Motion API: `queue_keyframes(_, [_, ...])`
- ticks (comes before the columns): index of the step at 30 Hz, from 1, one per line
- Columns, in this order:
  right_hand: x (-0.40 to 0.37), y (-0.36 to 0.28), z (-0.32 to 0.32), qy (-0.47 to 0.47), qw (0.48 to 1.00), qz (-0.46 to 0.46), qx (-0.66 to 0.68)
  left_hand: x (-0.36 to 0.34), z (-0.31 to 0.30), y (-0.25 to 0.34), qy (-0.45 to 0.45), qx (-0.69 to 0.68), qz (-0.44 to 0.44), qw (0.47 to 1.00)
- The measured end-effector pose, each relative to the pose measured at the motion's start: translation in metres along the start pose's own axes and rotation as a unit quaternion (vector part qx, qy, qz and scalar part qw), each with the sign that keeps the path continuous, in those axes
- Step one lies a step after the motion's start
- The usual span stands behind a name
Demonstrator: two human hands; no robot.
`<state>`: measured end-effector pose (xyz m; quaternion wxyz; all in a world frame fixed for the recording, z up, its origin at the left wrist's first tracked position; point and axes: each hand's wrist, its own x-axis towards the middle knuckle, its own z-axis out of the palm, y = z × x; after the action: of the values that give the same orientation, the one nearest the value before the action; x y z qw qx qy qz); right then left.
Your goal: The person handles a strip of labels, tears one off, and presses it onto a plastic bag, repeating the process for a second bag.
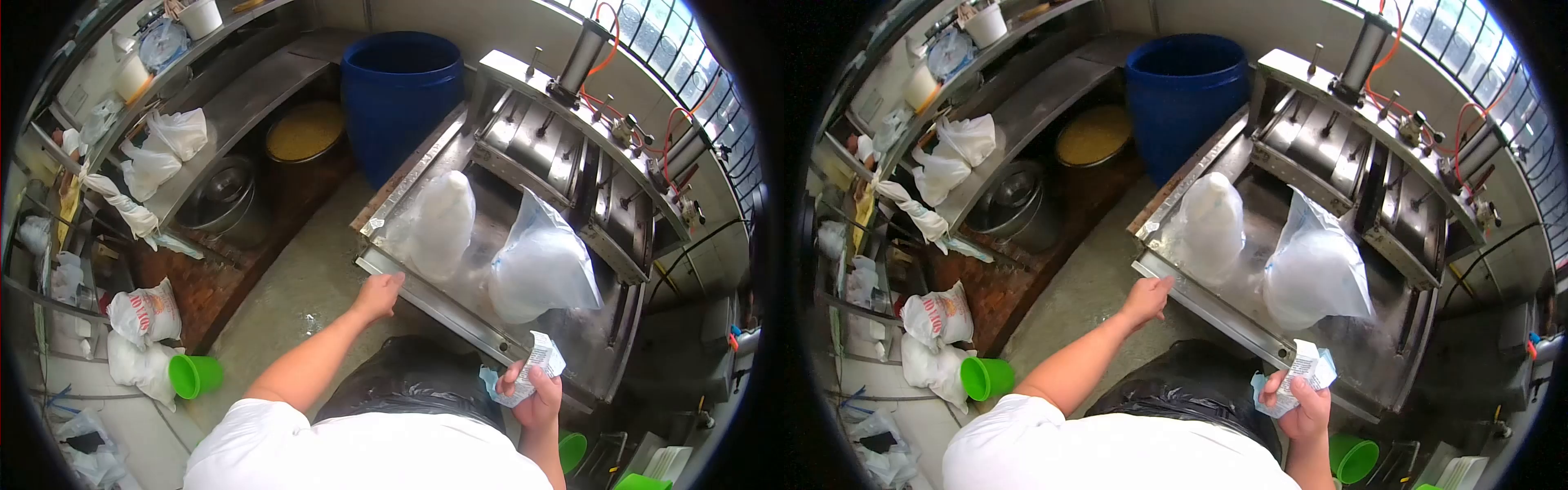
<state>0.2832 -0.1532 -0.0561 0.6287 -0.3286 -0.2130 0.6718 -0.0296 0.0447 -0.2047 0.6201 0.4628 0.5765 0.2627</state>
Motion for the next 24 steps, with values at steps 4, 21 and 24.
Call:
queue_keyframes(4, [-0.002,-0.005,-0.004,0.01,1.0,-0.014,-0.015,0.036,-0.008,-0.059,0.159,0.22,0.278,0.922])
queue_keyframes(21, [-0.005,0.001,-0.015,0.04,0.999,0.0,-0.029,0.08,-0.048,0.035,0.326,0.228,0.262,0.879])
queue_keyframes(24, [-0.005,-0.002,-0.019,0.054,0.998,-0.007,-0.035,0.087,-0.06,0.036,0.348,0.269,0.192,0.877])
